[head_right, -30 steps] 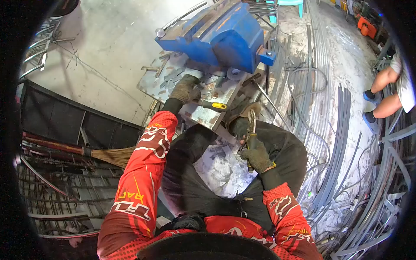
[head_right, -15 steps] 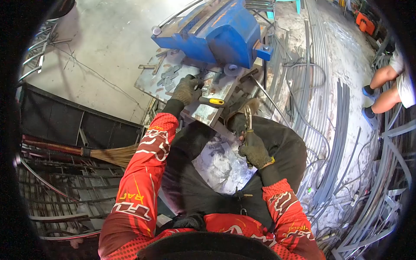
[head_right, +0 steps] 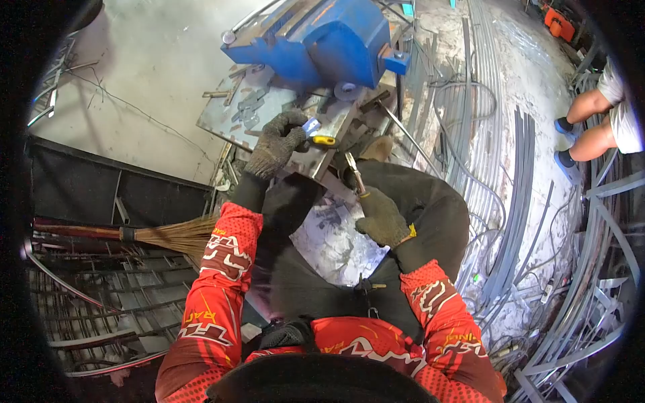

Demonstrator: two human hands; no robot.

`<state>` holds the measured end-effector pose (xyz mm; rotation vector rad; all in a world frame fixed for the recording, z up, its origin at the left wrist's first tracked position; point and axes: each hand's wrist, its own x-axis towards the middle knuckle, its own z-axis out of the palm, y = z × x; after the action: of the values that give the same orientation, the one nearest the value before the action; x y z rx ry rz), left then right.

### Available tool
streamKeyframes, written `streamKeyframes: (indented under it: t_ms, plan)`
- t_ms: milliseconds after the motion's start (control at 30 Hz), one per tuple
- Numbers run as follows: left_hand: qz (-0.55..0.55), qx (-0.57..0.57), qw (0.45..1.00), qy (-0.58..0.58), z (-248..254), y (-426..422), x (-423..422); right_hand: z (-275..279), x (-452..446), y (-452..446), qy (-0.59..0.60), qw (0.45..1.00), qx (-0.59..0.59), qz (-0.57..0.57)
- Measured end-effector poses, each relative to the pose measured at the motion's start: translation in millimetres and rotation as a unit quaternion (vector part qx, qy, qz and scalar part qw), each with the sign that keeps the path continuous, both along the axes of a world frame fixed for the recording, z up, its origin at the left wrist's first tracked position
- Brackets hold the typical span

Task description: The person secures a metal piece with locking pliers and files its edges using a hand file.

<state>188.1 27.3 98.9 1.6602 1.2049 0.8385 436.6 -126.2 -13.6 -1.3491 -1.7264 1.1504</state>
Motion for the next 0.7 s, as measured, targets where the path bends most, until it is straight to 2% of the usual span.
streamKeyframes:
  t_ms: [33,100,167,300,467,533,700]
  plan:
    - [-0.004,-0.057,0.998,-0.03,1,-11,4,-1,-3,-4,-0.002,1.0,-0.007,-0.001]
    - [0.011,-0.057,0.998,-0.037,-10,-23,8,-3,-6,-7,0.027,0.998,-0.05,0.004]
    - [-0.035,-0.044,0.998,-0.023,-18,-31,12,-19,-9,-13,0.036,0.999,-0.031,-0.021]
    - [-0.036,-0.065,0.997,-0.035,-19,-44,29,-1,-11,-14,0.034,0.999,-0.042,-0.004]
    - [-0.029,-0.091,0.995,-0.041,-20,-51,33,1,-8,-14,0.014,1.0,-0.001,-0.011]
    - [-0.032,-0.138,0.985,-0.095,-20,-53,37,3,-8,-14,0.018,1.0,-0.008,-0.013]
    - [-0.041,-0.119,0.99,-0.064,-26,-48,35,1,-9,-15,0.019,1.0,-0.01,-0.018]
